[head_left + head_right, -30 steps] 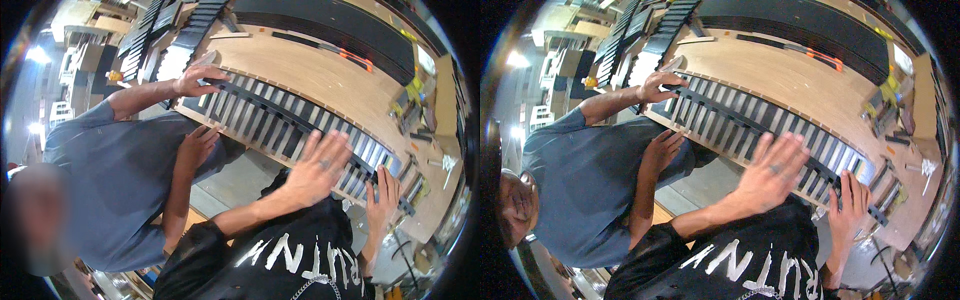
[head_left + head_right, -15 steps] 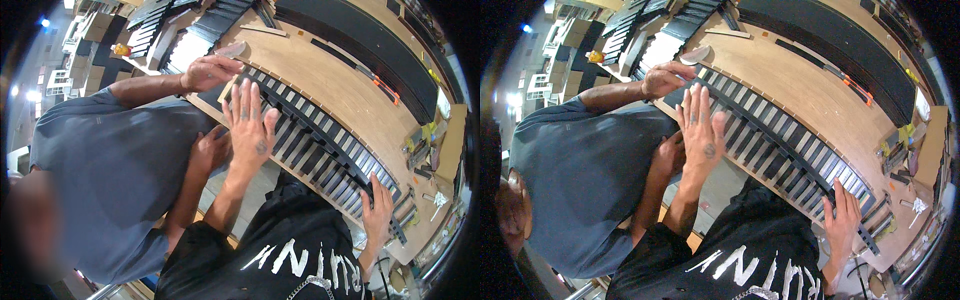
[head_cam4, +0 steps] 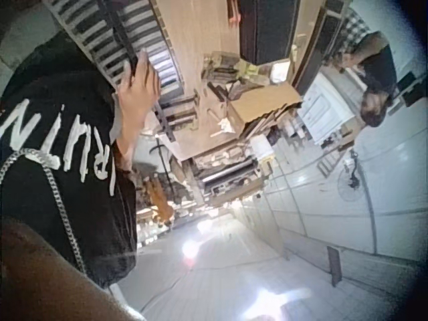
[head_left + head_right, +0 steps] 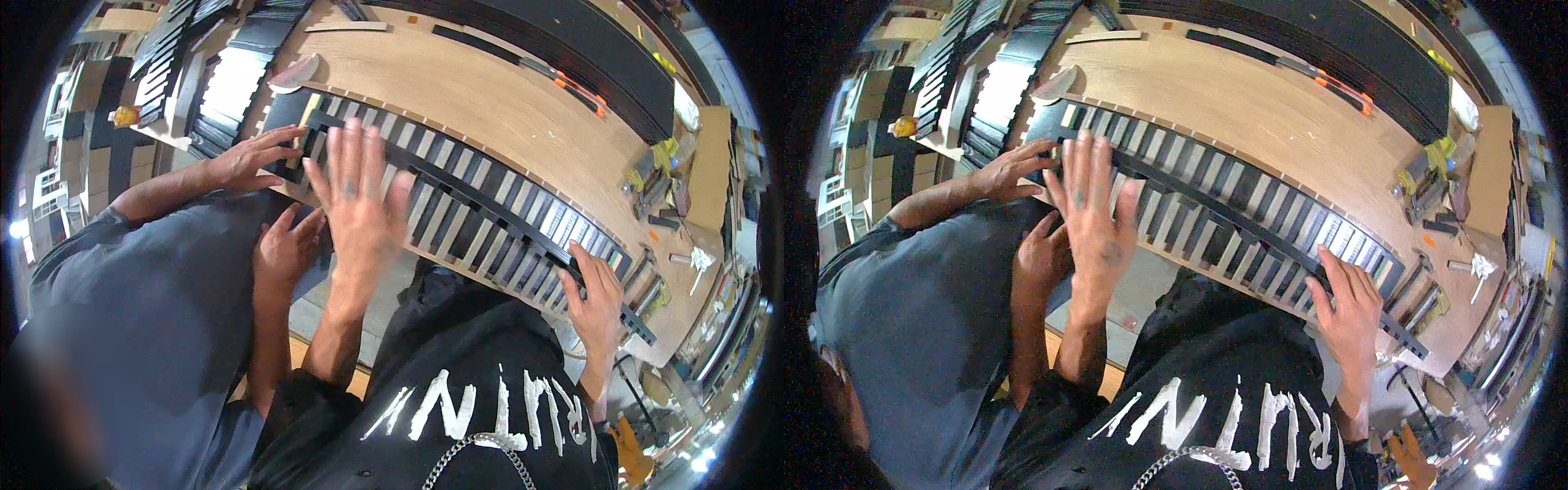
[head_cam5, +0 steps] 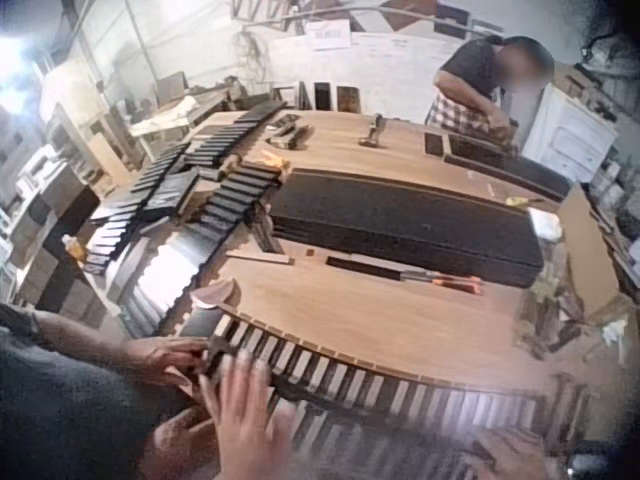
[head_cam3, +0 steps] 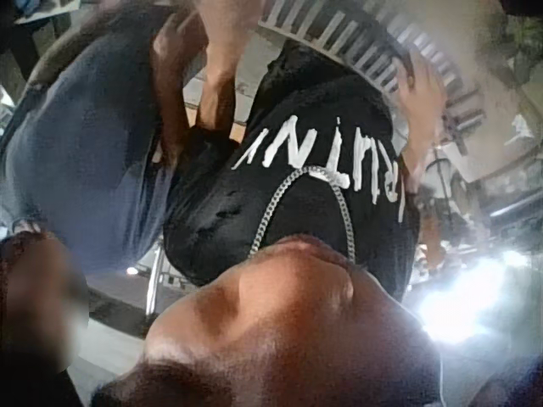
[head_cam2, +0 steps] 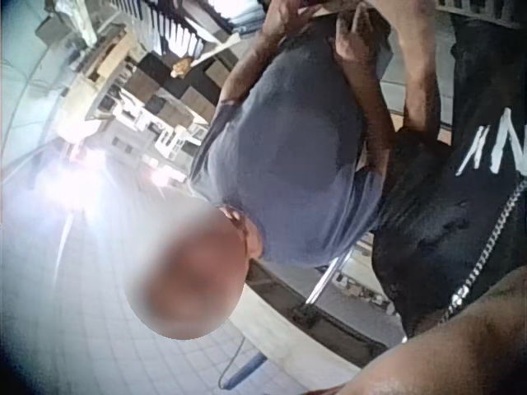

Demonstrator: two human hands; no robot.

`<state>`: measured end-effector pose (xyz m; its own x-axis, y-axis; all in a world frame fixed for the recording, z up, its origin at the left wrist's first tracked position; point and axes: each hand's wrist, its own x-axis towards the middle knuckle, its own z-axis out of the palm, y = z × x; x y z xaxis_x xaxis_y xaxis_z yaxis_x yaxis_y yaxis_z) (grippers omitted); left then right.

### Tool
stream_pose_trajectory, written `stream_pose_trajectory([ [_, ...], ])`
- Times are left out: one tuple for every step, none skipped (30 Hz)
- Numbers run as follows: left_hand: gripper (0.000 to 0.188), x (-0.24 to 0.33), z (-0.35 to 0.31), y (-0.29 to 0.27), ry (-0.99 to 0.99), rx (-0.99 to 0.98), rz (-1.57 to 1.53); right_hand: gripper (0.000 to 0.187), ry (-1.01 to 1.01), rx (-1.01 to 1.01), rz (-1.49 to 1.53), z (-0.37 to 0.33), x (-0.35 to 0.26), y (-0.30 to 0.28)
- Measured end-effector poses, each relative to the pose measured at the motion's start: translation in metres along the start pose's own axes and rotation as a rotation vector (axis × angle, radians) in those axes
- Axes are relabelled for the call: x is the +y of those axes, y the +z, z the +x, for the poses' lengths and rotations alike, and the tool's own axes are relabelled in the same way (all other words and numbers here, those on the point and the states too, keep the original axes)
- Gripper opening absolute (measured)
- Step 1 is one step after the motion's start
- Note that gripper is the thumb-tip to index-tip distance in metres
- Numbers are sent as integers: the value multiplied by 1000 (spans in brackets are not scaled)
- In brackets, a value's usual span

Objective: The person assembles a large slatted wooden piece by hand, using a hammer to tap slats into place, applying adhesive, and trimming a strip with a utility knife.

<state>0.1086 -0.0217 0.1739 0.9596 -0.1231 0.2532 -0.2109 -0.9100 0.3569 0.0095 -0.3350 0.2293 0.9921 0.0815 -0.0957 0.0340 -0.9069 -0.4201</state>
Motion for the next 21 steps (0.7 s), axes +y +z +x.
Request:
stream_pose_trajectory([
  [61, 15, -7, 2, 78, -49, -61, 40, -16, 14, -2, -1, 2, 0],
  [61, 35, -16, 0, 128, -113, -105, 40, -35, 21, 1, -2, 3, 1],
  [61, 53, -25, -1, 178, -178, -150, 41, -53, 28, 3, -2, 5, 3],
  [64, 65, -36, 0, 239, -202, -172, 42, -71, 41, -9, -2, 6, 4],
  [67, 75, -46, 2, 299, -226, -194, 42, -84, 44, -13, -1, 5, 3],
  [69, 84, -52, 4, 292, -248, -190, 43, -95, 50, -18, 0, 4, 3],
  [69, 88, -55, 4, 281, -269, -183, 43, -105, 64, -19, 1, 3, 4],
  [70, 92, -57, 4, 267, -289, -174, 44, -117, 88, -21, 0, 3, 5],
  [70, 91, -56, 1, 254, -307, -146, 44, -127, 102, -31, -2, 4, 6],
  [69, 91, -56, 0, 255, -306, -170, 44, -141, 115, -41, -3, 5, 6],
  [69, 91, -55, 1, 259, -297, -150, 44, -156, 125, -50, -4, 6, 6],
  [69, 89, -53, 0, 262, -289, -120, 45, -158, 138, -64, -5, 6, 4],
  [69, 86, -50, -1, 263, -280, -90, 45, -165, 153, -72, -6, 7, 4],
  [68, 83, -47, -3, 274, -202, -51, 45, -162, 150, -67, -5, 7, 3],
  [66, 82, -44, -7, 232, -218, -29, 45, -162, 147, -67, -4, 8, 4],
  [65, 78, -43, -7, 174, -213, -20, 45, -158, 145, -62, -4, 8, 6],
  [65, 74, -40, -7, 115, -206, -12, 45, -156, 143, -58, -4, 8, 8],
  [64, 67, -39, -5, 75, -184, 20, 45, -154, 138, -58, -5, 9, 9],
  [64, 60, -37, -3, 48, -143, 25, 45, -154, 137, -66, -5, 9, 10],
  [64, 53, -35, -1, 21, -101, 29, 45, -156, 135, -74, -5, 9, 12],
  [64, 48, -32, -1, -7, -60, 37, 45, -159, 132, -80, -5, 10, 12],
])
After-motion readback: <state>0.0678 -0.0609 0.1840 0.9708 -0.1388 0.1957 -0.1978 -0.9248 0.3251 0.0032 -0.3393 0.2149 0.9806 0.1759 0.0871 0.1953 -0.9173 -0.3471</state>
